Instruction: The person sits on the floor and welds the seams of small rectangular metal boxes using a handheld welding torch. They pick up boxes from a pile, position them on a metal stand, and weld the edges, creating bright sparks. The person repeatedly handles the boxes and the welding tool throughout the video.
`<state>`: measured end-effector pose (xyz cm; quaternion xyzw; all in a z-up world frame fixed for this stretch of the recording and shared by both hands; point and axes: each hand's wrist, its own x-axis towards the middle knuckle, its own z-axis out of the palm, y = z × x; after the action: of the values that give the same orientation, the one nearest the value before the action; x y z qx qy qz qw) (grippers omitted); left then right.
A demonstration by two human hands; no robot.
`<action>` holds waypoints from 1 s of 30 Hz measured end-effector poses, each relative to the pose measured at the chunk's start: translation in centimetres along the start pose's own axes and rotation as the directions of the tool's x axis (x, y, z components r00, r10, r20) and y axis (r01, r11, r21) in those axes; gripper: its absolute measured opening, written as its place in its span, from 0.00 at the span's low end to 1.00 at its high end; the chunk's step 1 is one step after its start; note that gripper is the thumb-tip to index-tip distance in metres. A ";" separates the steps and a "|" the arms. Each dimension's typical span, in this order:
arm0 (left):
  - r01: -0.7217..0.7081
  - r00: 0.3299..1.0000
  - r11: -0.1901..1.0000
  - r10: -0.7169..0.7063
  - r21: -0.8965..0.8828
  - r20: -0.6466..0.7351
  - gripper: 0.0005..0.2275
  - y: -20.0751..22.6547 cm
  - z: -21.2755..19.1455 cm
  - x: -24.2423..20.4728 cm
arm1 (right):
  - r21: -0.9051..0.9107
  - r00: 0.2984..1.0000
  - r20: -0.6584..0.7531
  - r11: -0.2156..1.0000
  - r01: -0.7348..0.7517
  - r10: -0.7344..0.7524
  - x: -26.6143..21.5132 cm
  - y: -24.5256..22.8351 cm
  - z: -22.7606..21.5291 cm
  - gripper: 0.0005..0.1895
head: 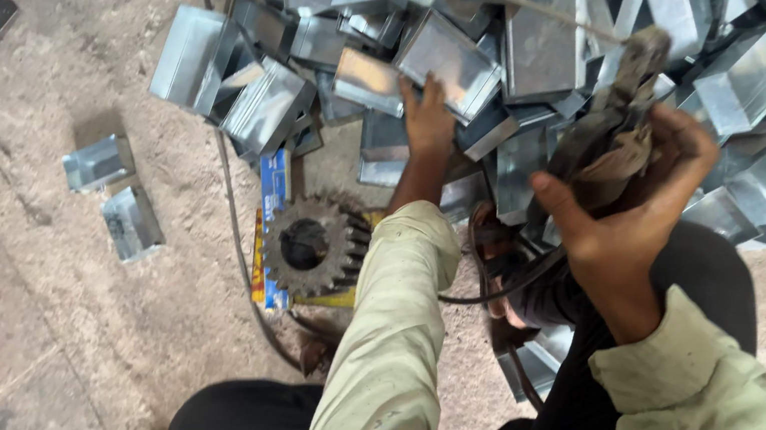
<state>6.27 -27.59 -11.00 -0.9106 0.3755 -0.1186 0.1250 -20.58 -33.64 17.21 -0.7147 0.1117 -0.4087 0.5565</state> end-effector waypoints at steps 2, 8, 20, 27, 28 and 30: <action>0.006 0.994 0.999 -0.002 -0.036 0.110 0.11 -0.5 1.8 0.6 | -0.001 1.000 0.011 1.000 -0.002 0.002 -0.1 -0.1 0.3 0.47; -0.283 0.959 0.957 0.284 -0.070 0.011 0.09 -2.4 1.8 1.0 | 0.006 0.999 0.045 1.000 0.030 -0.031 0.2 0.4 0.7 0.46; -0.110 0.993 0.859 0.119 -0.500 -0.014 0.19 -10.2 -10.8 -11.2 | 0.000 0.998 0.045 0.999 0.047 -0.047 0.4 2.4 1.5 0.45; 0.360 0.928 0.654 -0.326 -0.665 0.181 0.30 -17.8 -18.4 -24.8 | 0.007 0.992 0.113 0.998 0.056 -0.057 -0.2 3.3 2.7 0.43; 0.379 0.922 0.684 -0.335 -0.623 0.194 0.31 -18.2 -18.7 -25.5 | 0.020 0.990 0.130 0.999 0.048 -0.051 -0.4 3.2 2.9 0.42; 0.417 0.909 0.730 -0.353 -0.541 0.223 0.34 -18.8 -18.4 -26.6 | 0.027 0.985 0.172 1.000 0.012 -0.016 -0.8 3.1 3.6 0.42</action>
<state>-5.48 1.72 9.01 -0.9676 0.1893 0.0255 -0.1649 -17.64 -31.73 13.97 -0.7410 0.0528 -0.3507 0.5702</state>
